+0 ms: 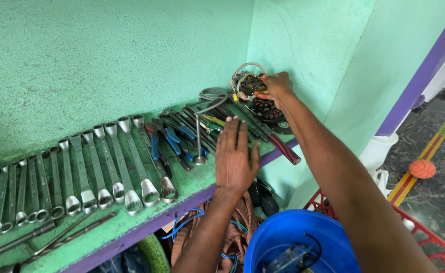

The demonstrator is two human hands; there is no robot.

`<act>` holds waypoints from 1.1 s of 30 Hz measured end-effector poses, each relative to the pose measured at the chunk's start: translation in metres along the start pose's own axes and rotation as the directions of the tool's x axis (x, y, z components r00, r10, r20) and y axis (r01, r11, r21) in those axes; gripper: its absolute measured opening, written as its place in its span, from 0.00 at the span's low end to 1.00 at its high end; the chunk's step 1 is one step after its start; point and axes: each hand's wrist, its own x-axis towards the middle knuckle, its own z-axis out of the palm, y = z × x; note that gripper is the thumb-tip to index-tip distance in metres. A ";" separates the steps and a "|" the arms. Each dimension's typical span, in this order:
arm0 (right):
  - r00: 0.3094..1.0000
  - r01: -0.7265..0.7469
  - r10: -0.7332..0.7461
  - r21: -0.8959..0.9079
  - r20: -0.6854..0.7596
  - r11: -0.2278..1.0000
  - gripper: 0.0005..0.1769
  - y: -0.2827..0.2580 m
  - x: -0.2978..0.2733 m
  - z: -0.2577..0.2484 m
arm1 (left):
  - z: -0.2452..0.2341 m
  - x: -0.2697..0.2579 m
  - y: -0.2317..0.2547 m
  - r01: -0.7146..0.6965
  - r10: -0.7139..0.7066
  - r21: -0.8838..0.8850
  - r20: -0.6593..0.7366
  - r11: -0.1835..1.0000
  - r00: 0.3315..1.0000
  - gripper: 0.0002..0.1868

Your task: The person handles and inspects various oily engine components, such as a stator coil and electrical modules, by hand. They pick up the coil, check its wiring, and place it back into a blue bucket with other metal parts.

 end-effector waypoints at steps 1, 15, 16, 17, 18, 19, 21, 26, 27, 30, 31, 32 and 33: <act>0.997 -0.040 0.039 -0.007 -0.065 0.999 0.14 0.002 0.010 0.008 | 0.001 0.000 0.000 -0.001 0.001 0.001 -0.002 1.000 1.000 0.31; 0.999 0.045 -0.011 -0.930 0.044 0.364 0.21 -0.012 0.030 0.049 | -0.002 0.006 -0.001 0.165 -0.152 -0.071 0.162 0.984 0.975 0.37; 0.996 0.073 -0.076 -0.971 0.057 0.229 0.21 -0.014 0.028 0.052 | -0.002 0.006 -0.001 0.166 -0.153 -0.071 0.159 0.984 0.975 0.37; 0.995 0.075 -0.077 -0.971 0.058 0.227 0.21 -0.016 0.028 0.053 | -0.002 0.006 0.000 0.168 -0.155 -0.072 0.166 0.983 0.974 0.37; 0.989 0.105 -0.110 -0.994 0.101 0.031 0.21 -0.015 0.027 0.054 | -0.003 0.005 -0.001 0.172 -0.157 -0.073 0.176 0.982 0.972 0.37; 0.980 0.127 -0.133 -0.978 0.150 -0.166 0.22 -0.014 0.028 0.054 | -0.003 0.005 -0.001 0.173 -0.159 -0.071 0.176 0.982 0.972 0.37; 0.967 0.148 -0.179 -0.972 0.180 -0.181 0.24 -0.008 0.028 0.047 | -0.003 0.005 -0.001 0.179 -0.163 -0.081 0.171 0.981 0.972 0.37; 0.930 0.221 -0.259 -0.960 0.260 -0.171 0.22 0.002 0.033 0.030 | -0.004 0.006 -0.001 0.174 -0.156 -0.093 0.170 0.980 0.973 0.37; 0.919 0.222 -0.311 -0.970 0.243 -0.103 0.22 0.000 0.032 0.028 | -0.005 0.007 -0.001 0.164 -0.148 -0.095 0.159 0.982 0.976 0.37; 0.882 0.241 -0.434 -0.967 0.185 0.078 0.22 -0.010 0.013 0.018 | -0.009 0.008 0.001 0.157 -0.136 -0.131 0.155 0.979 0.978 0.38; 0.853 0.263 -0.503 -0.946 0.137 0.190 0.21 -0.016 0.002 0.015 | -0.012 0.008 0.001 0.158 -0.137 -0.131 0.156 0.979 0.978 0.38; 0.854 0.262 -0.502 -0.946 0.137 0.189 0.21 -0.022 -0.010 0.010 | -0.014 0.008 0.002 0.114 -0.091 -0.167 0.135 0.979 0.987 0.38; 0.851 0.315 -0.515 -0.884 0.102 0.346 0.18 -0.026 -0.025 0.003 | -0.016 0.007 0.003 0.068 -0.046 -0.202 0.113 0.977 0.993 0.39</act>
